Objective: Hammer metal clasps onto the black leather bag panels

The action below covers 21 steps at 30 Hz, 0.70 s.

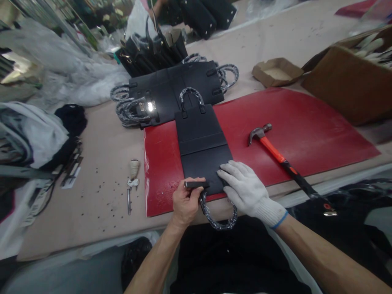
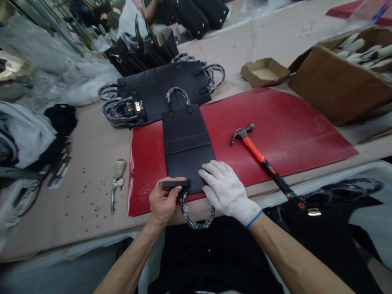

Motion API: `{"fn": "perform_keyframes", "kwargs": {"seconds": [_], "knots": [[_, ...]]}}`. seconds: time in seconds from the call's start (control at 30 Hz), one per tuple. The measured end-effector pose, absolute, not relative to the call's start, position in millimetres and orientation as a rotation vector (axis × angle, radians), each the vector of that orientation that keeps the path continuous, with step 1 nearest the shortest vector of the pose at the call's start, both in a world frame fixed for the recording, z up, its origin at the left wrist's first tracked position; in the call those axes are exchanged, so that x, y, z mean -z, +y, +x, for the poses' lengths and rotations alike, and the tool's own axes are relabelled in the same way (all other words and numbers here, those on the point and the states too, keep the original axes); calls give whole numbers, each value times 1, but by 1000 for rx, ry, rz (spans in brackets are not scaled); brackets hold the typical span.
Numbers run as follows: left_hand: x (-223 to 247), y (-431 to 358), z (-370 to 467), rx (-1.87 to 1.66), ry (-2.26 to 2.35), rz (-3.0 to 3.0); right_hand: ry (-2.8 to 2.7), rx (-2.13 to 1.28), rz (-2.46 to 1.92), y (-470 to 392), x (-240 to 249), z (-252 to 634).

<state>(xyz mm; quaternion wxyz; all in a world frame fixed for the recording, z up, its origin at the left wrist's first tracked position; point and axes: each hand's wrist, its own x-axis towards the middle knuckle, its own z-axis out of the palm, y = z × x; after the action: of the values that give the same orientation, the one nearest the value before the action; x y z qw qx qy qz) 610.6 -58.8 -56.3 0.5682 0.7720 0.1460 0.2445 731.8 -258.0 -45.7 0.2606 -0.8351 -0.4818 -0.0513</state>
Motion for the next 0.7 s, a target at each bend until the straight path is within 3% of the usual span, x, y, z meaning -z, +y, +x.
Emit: {"fn": "perform_keyframes", "kwargs": {"seconds": [0.7], "knots": [[58, -61, 613, -691, 230, 1995, -1321, 172, -2266, -259, 46, 732]]}}
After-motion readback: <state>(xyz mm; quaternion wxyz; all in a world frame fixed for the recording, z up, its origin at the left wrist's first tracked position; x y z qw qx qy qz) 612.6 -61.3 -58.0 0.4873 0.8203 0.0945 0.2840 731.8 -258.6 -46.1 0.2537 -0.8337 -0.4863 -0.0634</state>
